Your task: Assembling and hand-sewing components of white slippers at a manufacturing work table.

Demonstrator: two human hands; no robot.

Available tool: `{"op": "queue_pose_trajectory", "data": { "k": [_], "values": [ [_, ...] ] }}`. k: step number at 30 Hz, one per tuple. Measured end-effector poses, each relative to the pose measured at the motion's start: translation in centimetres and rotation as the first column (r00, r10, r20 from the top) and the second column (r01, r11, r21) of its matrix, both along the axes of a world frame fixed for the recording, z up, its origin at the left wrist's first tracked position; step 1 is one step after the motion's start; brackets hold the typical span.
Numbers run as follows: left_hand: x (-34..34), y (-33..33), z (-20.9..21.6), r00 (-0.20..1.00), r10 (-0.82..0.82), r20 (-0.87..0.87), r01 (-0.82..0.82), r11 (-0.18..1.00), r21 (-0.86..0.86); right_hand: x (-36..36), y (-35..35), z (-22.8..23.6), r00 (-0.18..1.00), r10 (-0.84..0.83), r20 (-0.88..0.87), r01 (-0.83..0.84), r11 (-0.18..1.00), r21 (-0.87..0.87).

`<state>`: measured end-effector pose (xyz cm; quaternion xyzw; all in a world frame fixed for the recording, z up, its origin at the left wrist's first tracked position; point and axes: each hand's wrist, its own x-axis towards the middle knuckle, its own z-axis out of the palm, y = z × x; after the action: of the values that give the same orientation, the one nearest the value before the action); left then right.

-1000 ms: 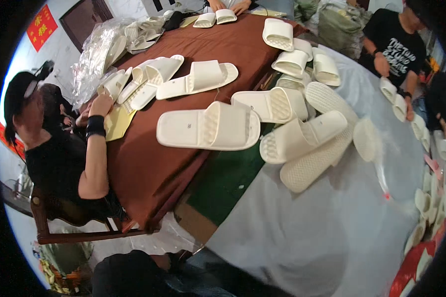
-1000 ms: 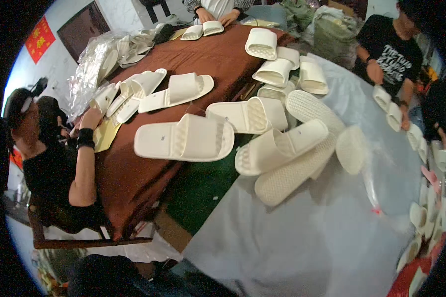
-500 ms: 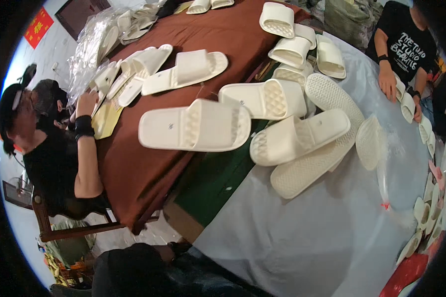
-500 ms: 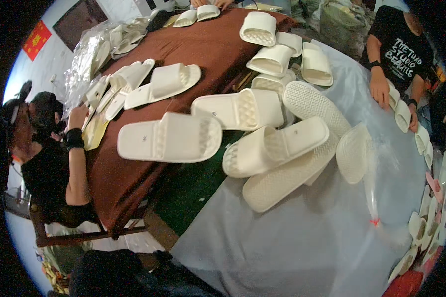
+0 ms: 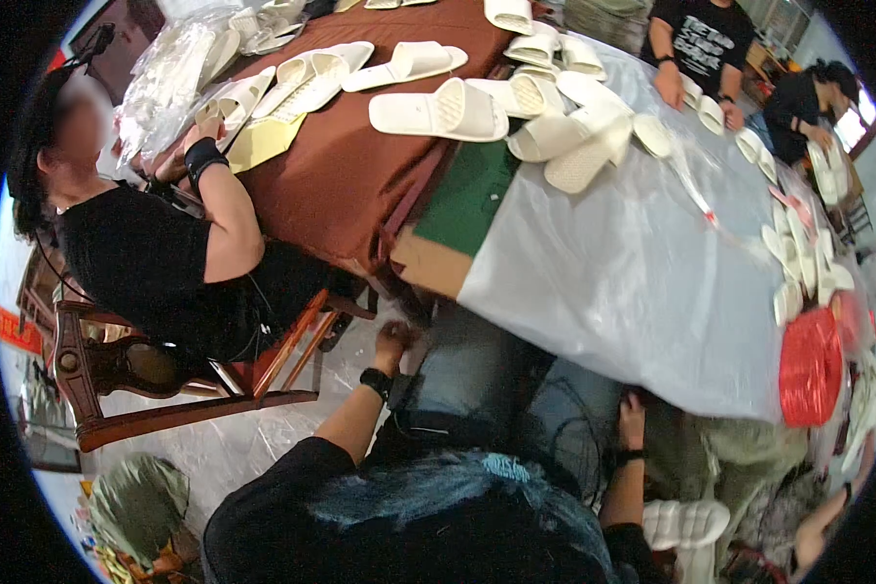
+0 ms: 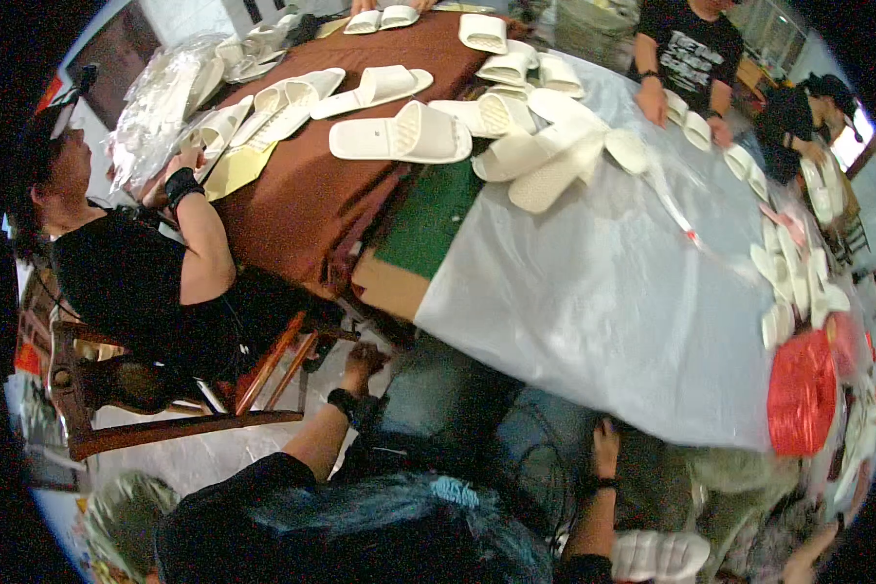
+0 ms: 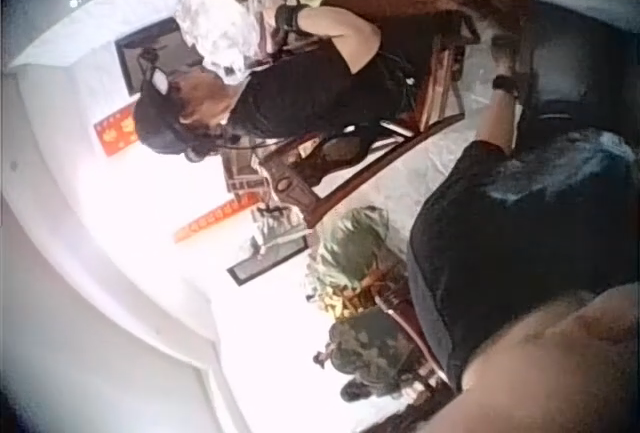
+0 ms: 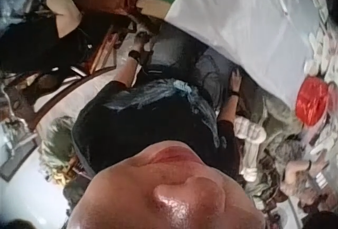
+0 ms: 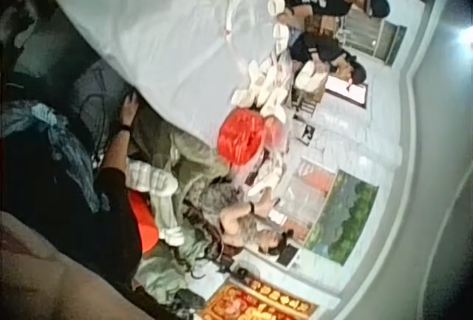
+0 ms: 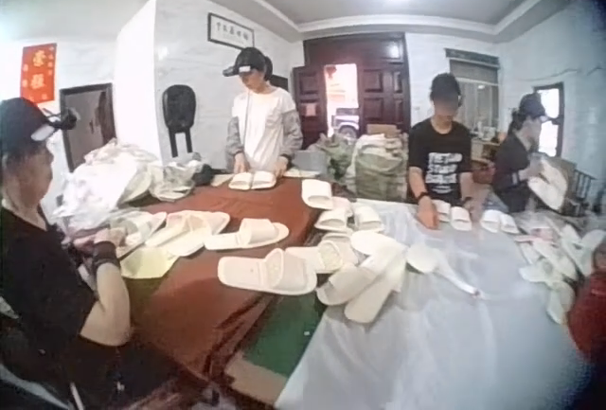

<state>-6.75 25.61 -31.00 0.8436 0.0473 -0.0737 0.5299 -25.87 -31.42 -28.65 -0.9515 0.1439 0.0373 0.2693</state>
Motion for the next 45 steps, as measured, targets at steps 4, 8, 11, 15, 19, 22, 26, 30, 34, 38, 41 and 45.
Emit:
{"op": "queue_pose_trajectory", "data": {
  "k": [4,8,11,15,19,22,26,30,34,38,41,45],
  "values": [
    [-1.1,-3.6,14.9,0.985,0.152,-0.077,-0.17,0.826,-0.537,4.6,8.6,14.5,0.992,-0.044,0.119,0.027,0.99,0.135],
    [-2.7,-6.4,23.4,0.966,-0.228,0.126,0.26,0.843,-0.47,4.3,13.1,22.0,0.967,0.133,0.216,-0.185,0.953,0.241],
    [-5.0,-9.3,27.9,0.841,-0.484,0.241,0.534,0.674,-0.511,3.7,17.1,25.4,0.936,0.197,0.293,-0.316,0.837,0.447],
    [-7.7,-13.8,31.2,0.712,-0.623,0.323,0.656,0.428,-0.622,2.3,22.6,29.8,0.91,0.18,0.373,-0.409,0.523,0.748],
    [-9.2,-17.1,32.5,0.734,-0.57,0.368,0.601,0.293,-0.744,1.8,23.6,28.0,0.94,-0.028,0.34,-0.329,0.189,0.925],
    [-9.3,-18.1,32.1,0.765,-0.499,0.407,0.564,0.214,-0.798,2.2,23.9,27.3,0.96,-0.045,0.275,-0.266,0.149,0.952],
    [-8.4,-18.0,30.6,0.784,-0.463,0.414,0.573,0.28,-0.77,2.0,24.6,26.6,0.929,-0.056,0.365,-0.269,0.574,0.773],
    [-7.4,-16.2,29.2,0.827,-0.393,0.403,0.556,0.461,-0.692,1.9,24.5,25.3,0.884,-0.129,0.45,-0.314,0.549,0.774],
    [-6.3,-14.2,28.8,0.876,-0.318,0.361,0.481,0.558,-0.676,1.7,24.9,25.3,0.909,-0.074,0.411,-0.279,0.626,0.729],
    [-3.8,-12.9,31.3,0.81,-0.43,0.397,0.572,0.729,-0.377,1.5,24.3,24.6,0.892,-0.106,0.439,-0.217,0.753,0.621],
    [0.4,-12.8,34.5,0.662,-0.507,0.552,0.526,0.839,0.139,1.2,24.0,24.4,0.849,-0.165,0.503,-0.213,0.763,0.61],
    [11.3,-13.2,39.5,0.501,-0.412,0.761,0.023,0.885,0.465,1.3,23.0,23.3,0.828,-0.272,0.491,-0.18,0.701,0.691]
  ]
}}
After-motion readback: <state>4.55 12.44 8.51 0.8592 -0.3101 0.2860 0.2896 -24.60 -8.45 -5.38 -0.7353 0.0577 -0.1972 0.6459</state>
